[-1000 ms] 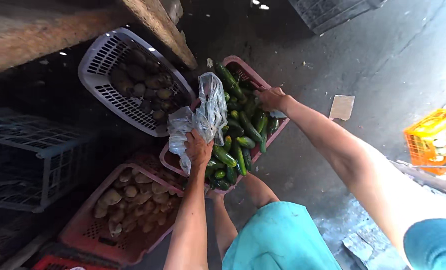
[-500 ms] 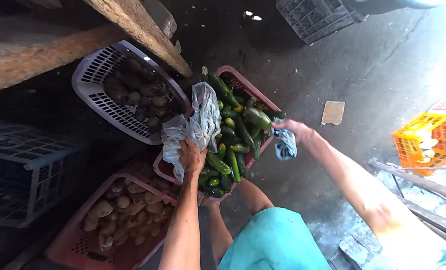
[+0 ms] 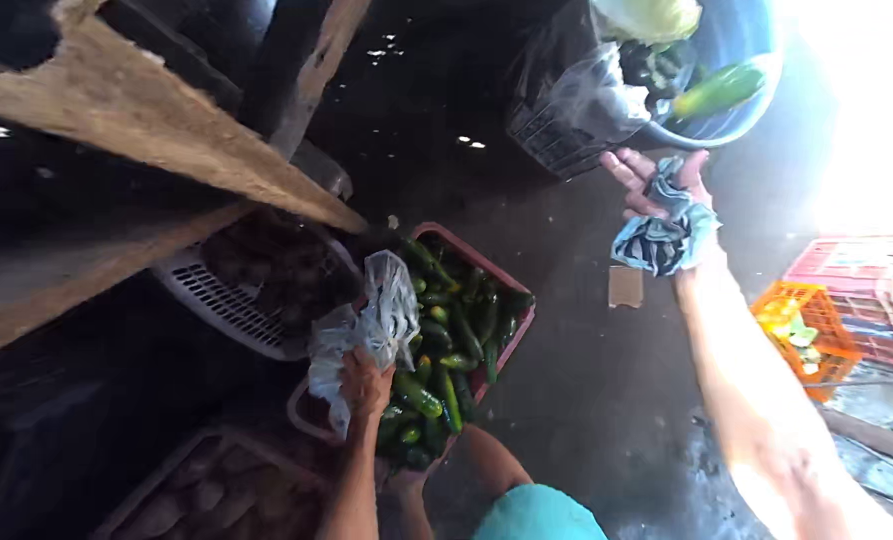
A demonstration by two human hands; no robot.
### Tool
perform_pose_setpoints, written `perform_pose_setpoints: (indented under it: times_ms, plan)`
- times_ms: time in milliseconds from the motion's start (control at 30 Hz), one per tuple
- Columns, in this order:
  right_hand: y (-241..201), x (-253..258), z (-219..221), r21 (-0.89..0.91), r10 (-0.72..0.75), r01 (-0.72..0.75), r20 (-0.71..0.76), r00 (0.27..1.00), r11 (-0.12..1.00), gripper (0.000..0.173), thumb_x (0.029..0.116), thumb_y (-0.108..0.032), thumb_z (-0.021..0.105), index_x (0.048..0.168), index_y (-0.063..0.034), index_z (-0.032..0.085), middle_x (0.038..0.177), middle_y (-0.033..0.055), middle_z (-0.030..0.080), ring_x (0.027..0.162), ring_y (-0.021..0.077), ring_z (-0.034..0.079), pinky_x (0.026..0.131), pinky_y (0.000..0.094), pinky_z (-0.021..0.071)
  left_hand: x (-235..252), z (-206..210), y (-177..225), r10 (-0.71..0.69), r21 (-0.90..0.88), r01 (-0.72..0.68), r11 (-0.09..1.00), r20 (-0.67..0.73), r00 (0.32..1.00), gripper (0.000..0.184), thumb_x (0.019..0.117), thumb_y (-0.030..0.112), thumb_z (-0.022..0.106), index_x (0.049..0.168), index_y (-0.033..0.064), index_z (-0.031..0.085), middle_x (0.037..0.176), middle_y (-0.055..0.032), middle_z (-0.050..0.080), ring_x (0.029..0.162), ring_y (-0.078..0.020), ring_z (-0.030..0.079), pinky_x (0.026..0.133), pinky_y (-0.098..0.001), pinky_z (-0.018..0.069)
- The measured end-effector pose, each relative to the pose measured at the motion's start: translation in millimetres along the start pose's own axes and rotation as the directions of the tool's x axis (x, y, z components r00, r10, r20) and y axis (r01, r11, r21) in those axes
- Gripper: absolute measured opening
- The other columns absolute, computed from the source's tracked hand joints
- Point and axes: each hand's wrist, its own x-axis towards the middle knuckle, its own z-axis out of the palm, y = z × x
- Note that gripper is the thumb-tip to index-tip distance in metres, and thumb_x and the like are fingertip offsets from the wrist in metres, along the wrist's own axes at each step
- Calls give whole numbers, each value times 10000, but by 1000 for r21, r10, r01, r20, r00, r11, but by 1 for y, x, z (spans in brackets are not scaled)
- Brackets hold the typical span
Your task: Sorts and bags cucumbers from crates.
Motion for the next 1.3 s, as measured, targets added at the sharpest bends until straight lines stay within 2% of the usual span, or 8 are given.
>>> perform_pose_setpoints:
  times_ms: [167, 333, 467, 667, 933, 1133, 1233, 1300]
  plan:
    - [91, 32, 79, -488, 229, -395, -365, 902, 778, 249, 944, -15, 606, 1190, -21, 646, 968, 85, 693, 788, 161, 666, 713, 374, 584, 5, 11, -9, 28, -27, -30, 999, -65, 997, 841, 943, 390, 725, 1518, -97, 354, 1556, -346, 347, 1403, -531, 389, 1106, -627, 377]
    - [244, 61, 125, -844, 488, -364, -144, 861, 393, 651, 924, -255, 744, 1505, -133, 477, 1325, 252, 624, 1194, 449, 614, 976, 682, 471, 11, 4, -5, -3, 22, 3, 1000, 17, 1000, 869, 971, 394, 690, 1557, -88, 269, 1601, -333, 276, 1449, -498, 344, 1155, -581, 340]
    - [289, 75, 146, -914, 437, -269, -118, 892, 303, 695, 955, -408, 707, 1523, -101, 449, 1454, 221, 540, 1265, 444, 574, 980, 682, 461, 10, 7, -2, -10, 49, 11, 999, -13, 1000, 849, 966, 400, 695, 1537, -99, 313, 1575, -335, 324, 1434, -499, 367, 1149, -579, 347]
    - [276, 59, 105, -729, 622, -463, -64, 780, 505, 630, 899, -311, 788, 1415, -37, 555, 1304, 249, 624, 1199, 374, 607, 1030, 590, 467, 10, 10, -4, -8, 38, 9, 999, -28, 1000, 856, 955, 402, 708, 1539, -88, 318, 1573, -337, 325, 1433, -496, 371, 1148, -576, 350]
    - [125, -1, 18, -304, 629, -699, -305, 715, 648, 181, 1020, -266, 510, 1083, -131, 613, 798, -2, 675, 654, 99, 655, 591, 313, 584, 13, 11, -6, 5, 51, -3, 999, -26, 1000, 853, 951, 414, 707, 1524, -100, 339, 1556, -327, 362, 1412, -490, 402, 1139, -581, 360]
    - [-8, 30, -51, -125, 54, -123, -451, 891, 985, 266, 1080, -250, 382, 1167, -205, 629, 1049, -50, 733, 972, 83, 704, 822, 292, 598, 12, 14, -9, 19, 27, -17, 999, -55, 998, 858, 955, 430, 698, 1511, -122, 347, 1549, -352, 353, 1415, -508, 390, 1143, -594, 349]
    - [9, 16, -33, -543, -11, -234, -410, 912, 806, 342, 839, 38, 468, 1058, -152, 650, 1039, -55, 731, 879, 55, 686, 741, 259, 583, 12, 13, -8, 16, 40, -14, 999, -51, 999, 857, 961, 429, 691, 1514, -123, 340, 1551, -352, 351, 1421, -504, 385, 1154, -584, 341]
    - [52, -4, -1, -650, 293, -498, -405, 866, 574, 247, 850, 85, 550, 1040, -37, 649, 939, 53, 711, 720, 120, 643, 637, 328, 550, 13, 14, -9, 20, 49, -17, 999, -50, 999, 837, 965, 421, 689, 1505, -124, 355, 1544, -353, 360, 1415, -508, 391, 1147, -584, 350]
